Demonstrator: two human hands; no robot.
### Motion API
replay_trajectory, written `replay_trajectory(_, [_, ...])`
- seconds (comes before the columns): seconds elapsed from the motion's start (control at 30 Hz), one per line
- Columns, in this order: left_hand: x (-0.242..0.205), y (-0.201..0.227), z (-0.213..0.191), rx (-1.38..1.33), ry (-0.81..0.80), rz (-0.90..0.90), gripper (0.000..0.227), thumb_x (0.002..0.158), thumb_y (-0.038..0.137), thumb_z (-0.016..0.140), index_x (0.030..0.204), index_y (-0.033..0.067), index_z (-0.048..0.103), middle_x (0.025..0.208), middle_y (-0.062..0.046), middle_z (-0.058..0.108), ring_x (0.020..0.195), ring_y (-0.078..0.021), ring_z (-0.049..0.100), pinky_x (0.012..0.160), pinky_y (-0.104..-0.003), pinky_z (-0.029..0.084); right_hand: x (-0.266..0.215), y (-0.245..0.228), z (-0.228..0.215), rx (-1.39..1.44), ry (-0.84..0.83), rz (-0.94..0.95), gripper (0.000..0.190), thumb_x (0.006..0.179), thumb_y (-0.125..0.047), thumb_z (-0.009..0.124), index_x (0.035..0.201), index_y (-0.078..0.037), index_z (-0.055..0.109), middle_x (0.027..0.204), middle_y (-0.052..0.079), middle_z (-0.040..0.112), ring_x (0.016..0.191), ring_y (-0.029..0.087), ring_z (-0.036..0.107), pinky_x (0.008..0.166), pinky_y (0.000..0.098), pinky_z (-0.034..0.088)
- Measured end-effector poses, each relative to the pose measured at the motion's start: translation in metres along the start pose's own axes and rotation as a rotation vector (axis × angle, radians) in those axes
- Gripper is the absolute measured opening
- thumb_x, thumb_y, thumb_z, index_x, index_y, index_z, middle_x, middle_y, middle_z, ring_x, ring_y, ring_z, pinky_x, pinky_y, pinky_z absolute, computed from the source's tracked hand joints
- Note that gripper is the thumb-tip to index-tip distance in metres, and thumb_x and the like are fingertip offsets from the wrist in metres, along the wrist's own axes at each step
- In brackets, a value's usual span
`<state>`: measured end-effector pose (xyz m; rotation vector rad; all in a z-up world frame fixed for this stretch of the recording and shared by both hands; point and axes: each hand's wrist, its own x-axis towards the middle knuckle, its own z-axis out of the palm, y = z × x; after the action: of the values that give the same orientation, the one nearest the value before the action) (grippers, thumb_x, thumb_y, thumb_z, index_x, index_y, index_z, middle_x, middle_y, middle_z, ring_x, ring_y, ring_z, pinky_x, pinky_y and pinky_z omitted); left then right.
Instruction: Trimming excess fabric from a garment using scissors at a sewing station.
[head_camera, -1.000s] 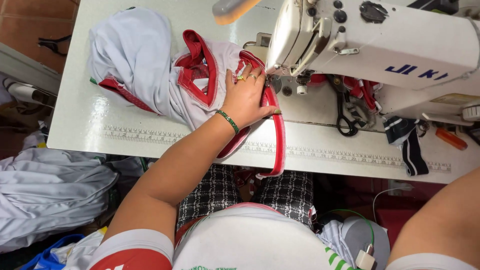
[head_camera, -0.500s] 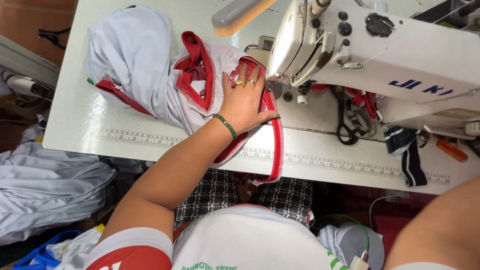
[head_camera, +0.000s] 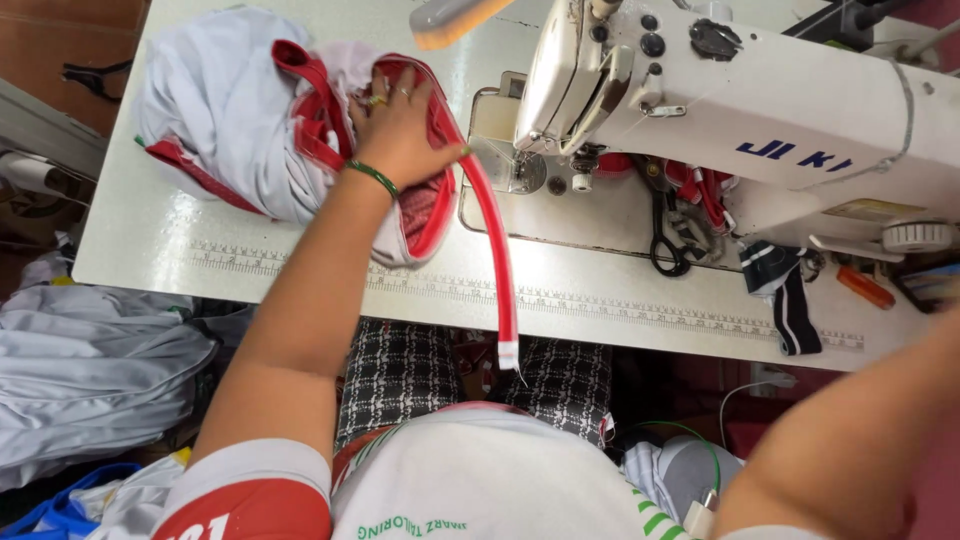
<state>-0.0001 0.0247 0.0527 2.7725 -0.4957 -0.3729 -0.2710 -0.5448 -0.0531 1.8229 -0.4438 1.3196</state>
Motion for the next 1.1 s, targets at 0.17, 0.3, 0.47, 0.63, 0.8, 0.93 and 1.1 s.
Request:
replay_trajectory(0.17, [0.023,-0.031,0.005,-0.032,0.095,0.067,0.088,0.073,0.055,0.065,0.142,0.0104,0.033,0.151,-0.008,0.022,0.129,-0.0452,0.033,0.102,-0.068,0.012,0.106,-0.161,-0.171,1.040,-0.625,0.042,0.032,0.088,0.002,0.063,0.120,0.004,0.064,0.107,0.022,0.059,0.099,0.037,0.056,0.083,0.0462,0.049])
replay_trajectory(0.3, [-0.019,-0.011,-0.002,0.028,-0.010,0.070,0.095,0.074,0.060,0.063,0.147,0.0125,0.024,0.155,-0.012,0.013,0.140,-0.0405,0.010,0.107,-0.066,0.007,0.101,-0.176,-0.157,0.829,-0.867,-0.028,0.048,0.079,-0.006,0.059,0.126,-0.007,0.061,0.112,0.019,0.059,0.102,0.039,0.053,0.084,0.0486,0.043])
replay_trajectory(0.47, [-0.075,-0.004,0.020,-0.024,-0.045,0.227,0.100,0.067,0.059,0.069,0.144,0.0123,0.027,0.154,-0.013,0.017,0.141,-0.0400,0.008,0.105,-0.071,0.003,0.158,-0.177,-0.168,0.596,-1.370,-0.217,0.073,0.076,-0.019,0.058,0.145,-0.013,0.036,0.110,0.023,0.062,0.104,0.041,0.057,0.083,0.0480,0.034])
replay_trajectory(0.63, [-0.081,-0.016,0.037,-0.048,0.019,0.242,0.095,0.067,0.058,0.072,0.142,0.0128,0.034,0.151,-0.012,0.024,0.140,-0.0378,0.012,0.104,-0.070,0.006,0.213,-0.136,-0.231,0.663,-1.542,-0.084,0.067,0.079,-0.019,0.053,0.144,-0.021,0.040,0.122,0.018,0.061,0.076,0.033,0.053,0.068,0.0443,0.040])
replay_trajectory(0.8, [-0.069,-0.029,0.064,-0.169,0.214,0.286,0.056,0.076,0.041,0.068,0.125,0.0165,0.056,0.139,-0.009,0.046,0.135,-0.0366,0.028,0.106,-0.067,0.008,0.179,-0.077,-0.267,0.951,-1.665,0.358,0.055,0.085,0.004,0.061,0.137,-0.013,0.053,0.091,0.013,0.060,0.079,0.025,0.052,0.067,0.0352,0.042])
replay_trajectory(0.93, [-0.060,-0.040,0.086,-0.259,0.432,0.340,0.010,0.084,0.023,0.060,0.089,0.0184,0.067,0.113,-0.001,0.063,0.124,-0.0312,0.046,0.105,-0.064,0.014,0.097,-0.117,-0.272,1.769,-1.817,0.907,0.073,0.067,-0.003,0.061,0.136,0.004,0.040,0.120,0.019,0.054,0.085,0.029,0.062,0.070,0.0300,0.048])
replay_trajectory(1.1, [-0.059,-0.048,0.093,-0.326,0.511,0.380,0.007,0.086,0.018,0.055,0.085,0.0137,0.061,0.083,-0.003,0.065,0.093,-0.0264,0.057,0.104,-0.061,0.021,0.105,-0.184,-0.308,2.640,-1.927,0.611,0.109,0.080,-0.062,0.073,0.144,0.001,0.011,0.080,0.004,0.042,0.073,0.013,0.048,0.084,0.0436,0.055])
